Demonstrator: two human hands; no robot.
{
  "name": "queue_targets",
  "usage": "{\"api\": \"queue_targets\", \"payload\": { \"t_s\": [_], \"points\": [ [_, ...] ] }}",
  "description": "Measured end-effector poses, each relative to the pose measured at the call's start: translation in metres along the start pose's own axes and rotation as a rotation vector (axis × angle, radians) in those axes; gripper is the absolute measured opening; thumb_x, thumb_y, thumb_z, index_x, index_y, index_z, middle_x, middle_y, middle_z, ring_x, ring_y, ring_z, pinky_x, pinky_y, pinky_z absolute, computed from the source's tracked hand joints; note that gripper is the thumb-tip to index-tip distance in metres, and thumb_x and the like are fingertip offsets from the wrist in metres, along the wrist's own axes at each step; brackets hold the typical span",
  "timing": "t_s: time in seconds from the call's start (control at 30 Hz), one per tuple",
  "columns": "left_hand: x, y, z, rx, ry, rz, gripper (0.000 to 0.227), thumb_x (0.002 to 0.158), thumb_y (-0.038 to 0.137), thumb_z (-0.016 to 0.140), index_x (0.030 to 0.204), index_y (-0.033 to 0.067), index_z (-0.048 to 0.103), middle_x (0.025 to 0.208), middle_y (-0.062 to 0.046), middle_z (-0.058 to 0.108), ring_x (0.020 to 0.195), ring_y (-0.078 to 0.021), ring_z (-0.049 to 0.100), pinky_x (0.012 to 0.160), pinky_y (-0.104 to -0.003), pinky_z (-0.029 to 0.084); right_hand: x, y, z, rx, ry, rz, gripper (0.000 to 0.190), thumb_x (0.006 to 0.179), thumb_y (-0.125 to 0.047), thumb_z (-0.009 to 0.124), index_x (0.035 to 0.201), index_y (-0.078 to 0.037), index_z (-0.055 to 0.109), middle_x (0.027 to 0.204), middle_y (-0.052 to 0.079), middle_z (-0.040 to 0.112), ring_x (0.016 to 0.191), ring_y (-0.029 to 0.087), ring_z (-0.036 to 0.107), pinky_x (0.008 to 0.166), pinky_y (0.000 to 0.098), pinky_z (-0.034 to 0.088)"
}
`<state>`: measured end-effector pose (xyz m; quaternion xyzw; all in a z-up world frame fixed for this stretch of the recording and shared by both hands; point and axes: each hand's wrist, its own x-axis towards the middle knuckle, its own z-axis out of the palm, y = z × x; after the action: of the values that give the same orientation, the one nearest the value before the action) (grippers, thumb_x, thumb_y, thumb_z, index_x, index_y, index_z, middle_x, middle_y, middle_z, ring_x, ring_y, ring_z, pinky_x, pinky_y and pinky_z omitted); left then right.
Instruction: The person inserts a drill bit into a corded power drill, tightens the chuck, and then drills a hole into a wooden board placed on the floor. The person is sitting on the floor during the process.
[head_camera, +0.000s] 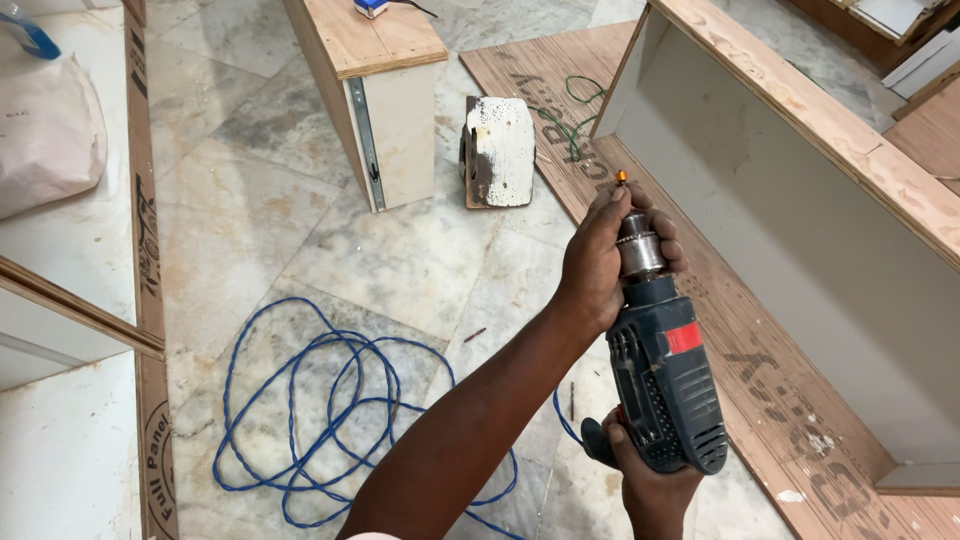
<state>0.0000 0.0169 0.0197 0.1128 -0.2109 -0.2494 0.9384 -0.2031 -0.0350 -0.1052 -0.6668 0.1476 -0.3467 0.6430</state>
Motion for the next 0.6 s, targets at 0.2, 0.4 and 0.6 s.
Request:
{"api": "queue_targets", "payload": {
  "t_s": [0.2, 0.4, 0.6],
  "points": [
    [0.0012, -0.0003, -0.0058, 0.017, -0.047, 0.002, 0.026, 0.114, 0.04, 0.051, 0.113, 0.0136, 0.048, 0.093, -0.008, 0.066, 0.081, -0.0186, 0.069, 0.075, -0.04, 0.061, -0.0002, -0.0027, 0.0049, -0.105, 0.021, -0.068, 0.04, 0.076, 0.004, 0.08, 0.112, 0.007, 0.063, 0.095, 0.013, 0.073, 0.085, 0.018, 0.074, 0.08, 0.0314, 0.062],
    [0.0023, -0.0024, -0.0059, 0.051, -0.051, 0.009, 0.028, 0.114, 0.04, 0.05, 0.114, 0.0129, 0.048, 0.092, -0.008, 0.065, 0.081, -0.018, 0.068, 0.074, -0.039, 0.062, -0.0001, -0.0008, 0.0032, -0.133, 0.033, -0.109, 0.042, 0.076, 0.003, 0.08, 0.114, 0.007, 0.063, 0.097, 0.013, 0.073, 0.087, 0.019, 0.074, 0.082, 0.0309, 0.062],
    [0.0027, -0.0019, -0.0022, 0.086, -0.054, 0.005, 0.027, 0.113, 0.04, 0.05, 0.111, 0.0132, 0.047, 0.092, -0.008, 0.064, 0.083, -0.0188, 0.069, 0.077, -0.041, 0.062, 0.0, -0.0007, 0.0027, -0.186, 0.055, -0.089, 0.046, 0.074, 0.002, 0.082, 0.116, 0.007, 0.062, 0.1, 0.013, 0.073, 0.09, 0.018, 0.074, 0.084, 0.0313, 0.062]
  ]
}}
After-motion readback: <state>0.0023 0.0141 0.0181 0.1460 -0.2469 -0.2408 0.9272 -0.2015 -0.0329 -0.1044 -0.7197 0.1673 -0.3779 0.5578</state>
